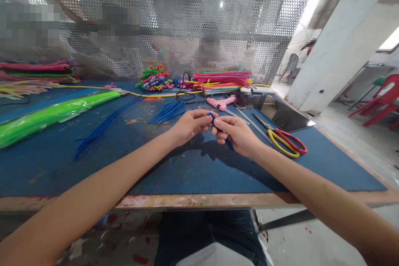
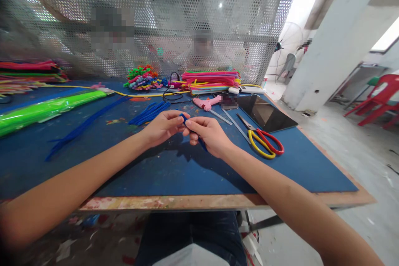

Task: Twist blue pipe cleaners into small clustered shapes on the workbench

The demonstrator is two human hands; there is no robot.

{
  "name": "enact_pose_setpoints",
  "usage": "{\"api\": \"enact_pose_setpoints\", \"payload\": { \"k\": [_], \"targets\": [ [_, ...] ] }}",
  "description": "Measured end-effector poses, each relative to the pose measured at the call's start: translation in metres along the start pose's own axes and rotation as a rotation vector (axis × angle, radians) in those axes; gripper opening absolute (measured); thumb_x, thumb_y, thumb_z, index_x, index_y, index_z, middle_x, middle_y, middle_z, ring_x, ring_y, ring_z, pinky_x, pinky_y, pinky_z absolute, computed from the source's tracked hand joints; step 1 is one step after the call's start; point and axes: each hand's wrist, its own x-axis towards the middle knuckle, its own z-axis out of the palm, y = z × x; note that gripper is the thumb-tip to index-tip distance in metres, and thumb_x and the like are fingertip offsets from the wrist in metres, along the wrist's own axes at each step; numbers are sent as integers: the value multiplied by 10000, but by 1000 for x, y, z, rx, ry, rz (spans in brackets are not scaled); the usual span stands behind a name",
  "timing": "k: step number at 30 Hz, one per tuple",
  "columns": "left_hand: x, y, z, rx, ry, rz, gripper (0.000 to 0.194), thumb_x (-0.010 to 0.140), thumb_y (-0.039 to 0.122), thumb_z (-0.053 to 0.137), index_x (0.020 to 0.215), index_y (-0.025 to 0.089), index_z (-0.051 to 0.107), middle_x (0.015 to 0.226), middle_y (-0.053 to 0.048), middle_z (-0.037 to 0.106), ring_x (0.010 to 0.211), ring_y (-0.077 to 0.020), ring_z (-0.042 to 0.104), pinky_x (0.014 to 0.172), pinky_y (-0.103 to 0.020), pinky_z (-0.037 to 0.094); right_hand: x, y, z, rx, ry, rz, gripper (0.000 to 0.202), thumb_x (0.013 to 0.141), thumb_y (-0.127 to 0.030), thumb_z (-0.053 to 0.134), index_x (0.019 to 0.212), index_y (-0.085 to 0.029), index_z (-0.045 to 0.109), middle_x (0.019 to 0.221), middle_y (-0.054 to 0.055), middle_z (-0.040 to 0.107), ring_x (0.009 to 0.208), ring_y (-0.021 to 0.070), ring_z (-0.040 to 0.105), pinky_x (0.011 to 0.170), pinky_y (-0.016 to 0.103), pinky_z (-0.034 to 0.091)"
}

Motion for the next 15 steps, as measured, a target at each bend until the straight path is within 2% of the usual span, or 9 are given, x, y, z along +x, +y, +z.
{"api": "enact_pose_setpoints", "payload": {
  "k": [3, 6, 11, 13, 15],
  "targets": [
    [1, -1, 1, 37, 42, -8, 308, 600, 368, 777, 821, 164, 708, 635, 9, 630, 573, -80, 555, 569, -205, 410, 2, 1, -4, -95, -3, 1, 209, 741, -326, 659, 727, -130, 590, 626, -13, 597, 439, 29, 391, 448, 194, 348],
    [0, 0, 2, 71, 57, -7, 332, 611, 372, 765, 851, 153, 699, 628, 10, 614, 584, -77, 545, 552, -191, 393, 5, 2, -6, -175, 8, -10, 243, 742, -344, 644, 663, -138, 542, 578, -33, 551, 419, 25, 357, 422, 185, 290],
    [0, 5, 2, 243, 51, 70, 343, 651, 398, 714, 867, 133, 677, 635, 3, 616, 545, -75, 508, 529, -198, 380, 8, 2, -10, -299, 31, -11, 247, 764, -363, 583, 663, -148, 513, 554, -53, 471, 412, 31, 309, 412, 192, 213],
    [1, 7, 1, 373, 60, 113, 314, 674, 391, 690, 845, 129, 671, 622, 5, 613, 539, -79, 503, 527, -201, 381, 7, 1, -11, -481, 41, -56, 239, 808, -345, 516, 664, -153, 506, 564, -47, 460, 430, 45, 336, 432, 202, 235],
    [1, 9, 0, 488, 76, 145, 285, 691, 385, 671, 811, 127, 666, 617, 6, 610, 554, -88, 514, 533, -202, 389, 5, 0, -12, -777, 60, -162, 246, 847, -290, 453, 643, -159, 495, 568, -36, 464, 470, 67, 382, 474, 217, 268]
  ]
}}
